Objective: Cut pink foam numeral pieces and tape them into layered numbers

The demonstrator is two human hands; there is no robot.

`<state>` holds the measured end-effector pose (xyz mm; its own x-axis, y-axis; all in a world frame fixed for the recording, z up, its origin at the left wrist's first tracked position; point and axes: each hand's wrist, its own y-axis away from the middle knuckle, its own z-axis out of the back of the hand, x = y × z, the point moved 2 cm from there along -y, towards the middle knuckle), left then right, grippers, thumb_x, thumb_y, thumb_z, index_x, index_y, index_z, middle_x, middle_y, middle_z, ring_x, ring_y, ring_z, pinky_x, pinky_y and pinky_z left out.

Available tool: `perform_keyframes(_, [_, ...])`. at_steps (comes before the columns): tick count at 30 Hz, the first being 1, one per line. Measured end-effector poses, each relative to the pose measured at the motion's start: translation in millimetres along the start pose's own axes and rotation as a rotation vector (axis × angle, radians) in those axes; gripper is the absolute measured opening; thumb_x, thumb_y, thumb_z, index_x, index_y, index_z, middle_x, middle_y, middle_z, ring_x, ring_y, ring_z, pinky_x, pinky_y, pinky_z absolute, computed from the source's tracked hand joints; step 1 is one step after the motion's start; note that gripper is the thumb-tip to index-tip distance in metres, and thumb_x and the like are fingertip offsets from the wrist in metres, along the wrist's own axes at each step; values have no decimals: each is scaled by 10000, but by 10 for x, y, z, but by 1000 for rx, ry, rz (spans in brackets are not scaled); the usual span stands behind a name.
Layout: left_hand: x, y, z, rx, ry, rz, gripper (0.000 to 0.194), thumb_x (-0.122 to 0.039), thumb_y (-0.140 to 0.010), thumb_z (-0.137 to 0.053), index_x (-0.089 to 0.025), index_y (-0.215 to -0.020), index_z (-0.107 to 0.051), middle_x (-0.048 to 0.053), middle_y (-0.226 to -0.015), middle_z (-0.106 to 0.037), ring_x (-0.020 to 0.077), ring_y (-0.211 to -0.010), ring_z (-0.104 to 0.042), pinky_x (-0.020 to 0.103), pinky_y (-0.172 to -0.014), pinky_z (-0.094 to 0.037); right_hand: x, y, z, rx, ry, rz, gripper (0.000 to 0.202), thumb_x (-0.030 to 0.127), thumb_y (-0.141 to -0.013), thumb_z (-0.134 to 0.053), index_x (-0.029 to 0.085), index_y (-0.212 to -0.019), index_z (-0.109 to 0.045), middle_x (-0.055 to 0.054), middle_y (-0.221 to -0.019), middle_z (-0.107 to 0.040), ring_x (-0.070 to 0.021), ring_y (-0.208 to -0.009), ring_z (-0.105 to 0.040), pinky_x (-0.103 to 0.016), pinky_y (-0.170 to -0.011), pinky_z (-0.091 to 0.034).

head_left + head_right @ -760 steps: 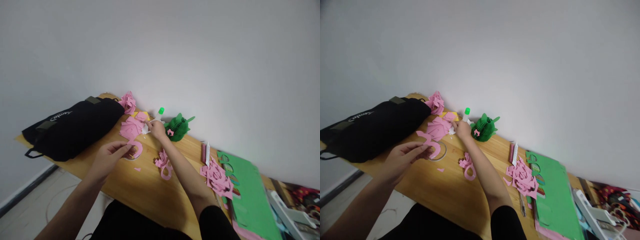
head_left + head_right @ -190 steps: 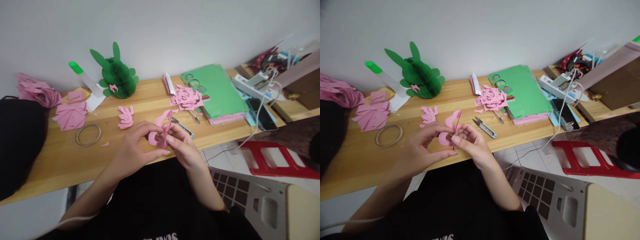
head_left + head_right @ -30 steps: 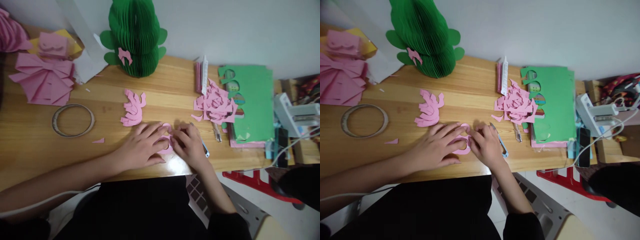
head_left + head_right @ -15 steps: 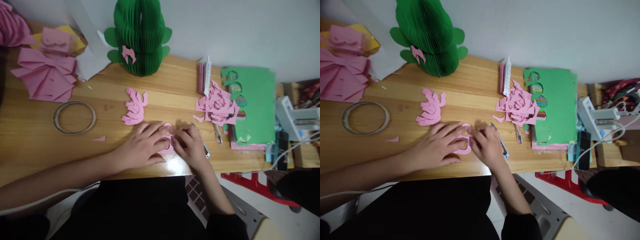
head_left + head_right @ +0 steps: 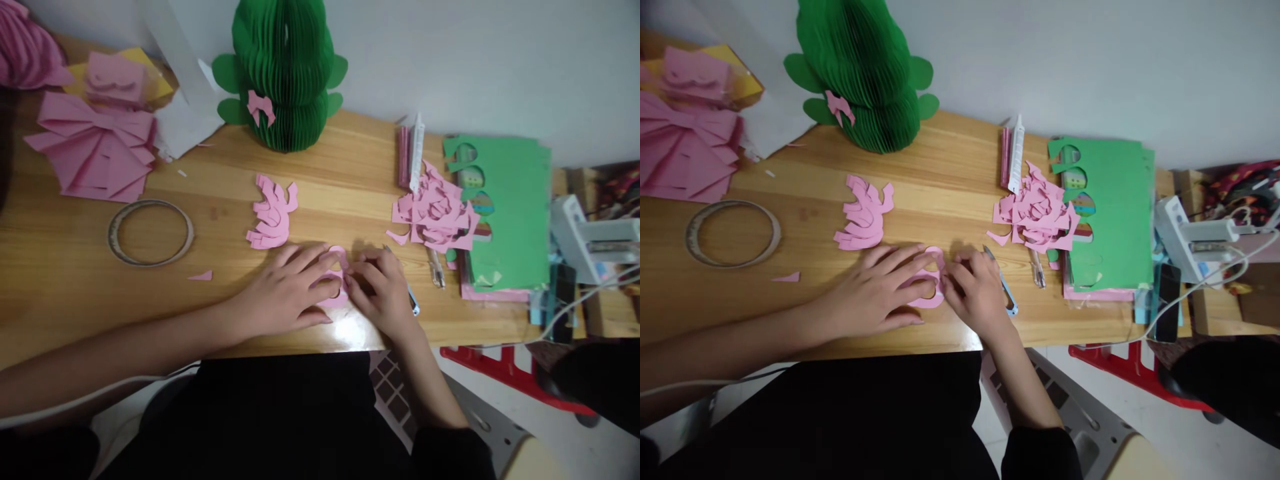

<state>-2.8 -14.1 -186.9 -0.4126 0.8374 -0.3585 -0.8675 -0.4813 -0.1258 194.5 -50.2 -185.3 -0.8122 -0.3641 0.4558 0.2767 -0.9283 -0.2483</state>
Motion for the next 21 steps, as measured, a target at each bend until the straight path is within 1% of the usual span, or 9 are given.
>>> perform_keyframes(2, [-1, -1, 3, -2, -4, 0, 395, -508, -900, -611, -222, -1170, -647, 149, -1484, -504, 341, -1373, -426, 492, -1067, -319, 2, -2, 6, -1, -2, 0, 79, 197, -901, -602, 220, -960, -650, -88, -980, -594, -263, -902, -588, -428, -762, -477])
perform_keyframes(4, [-2, -1, 4, -3, -17, -3, 394, -512, -904, -604, -226, -1171, -645, 146, -1492, -499, 339, -1372, -428, 491, -1065, -322, -2, -10, 10, 5, 12, -10, 107, 203, -917, -595, 231, -1007, -646, -86, -984, -597, -260, -909, -593, -424, -765, -485])
perform_keyframes(7, [-5, 1, -3, 5, -31, -4, 406, -523, -908, -592, -233, -1188, -637, 145, -1518, -474, 340, -1372, -430, 492, -1060, -325, -13, -40, 11, 59, 49, -8, 147, 224, -956, -554, 227, -1063, -654, -90, -966, -599, -256, -887, -592, -415, -749, -488])
perform_keyframes(12, [-6, 6, -19, 13, -30, -4, 422, -532, -914, -578, -235, -1210, -627, 148, -1503, -490, 344, -1381, -421, 500, -1062, -316, -39, -135, 43, 145, 60, 41, 170, 235, -981, -521, 173, -1005, -678, -114, -956, -615, -252, -853, -588, -395, -730, -487])
perform_keyframes(15, [-5, 9, -24, 21, -33, -3, 414, -527, -924, -563, -238, -1214, -627, 149, -1494, -500, 340, -1385, -416, 497, -1060, -318, -47, -208, 69, 189, 73, 87, 191, 239, -993, -506, 154, -969, -675, -108, -900, -619, -234, -789, -584, -369, -705, -481])
perform_keyframes(19, [1, 14, -24, 18, -39, 2, 423, -539, -921, -563, -239, -1212, -626, 153, -1503, -489, 337, -1389, -415, 489, -1056, -319, -56, -290, 93, 283, 106, 124, 237, 259, -1018, -446, 171, -957, -658, -100, -889, -620, -226, -779, -578, -359, -714, -472])
perform_keyframes(21, [3, 15, -22, 7, -40, -1, 425, -542, -916, -568, -236, -1207, -625, 157, -1508, -482, 341, -1386, -420, 487, -1052, -319, -58, -302, 121, 326, 84, 127, 233, 263, -1022, -435, 181, -956, -642, -95, -890, -613, -228, -787, -574, -358, -712, -474])
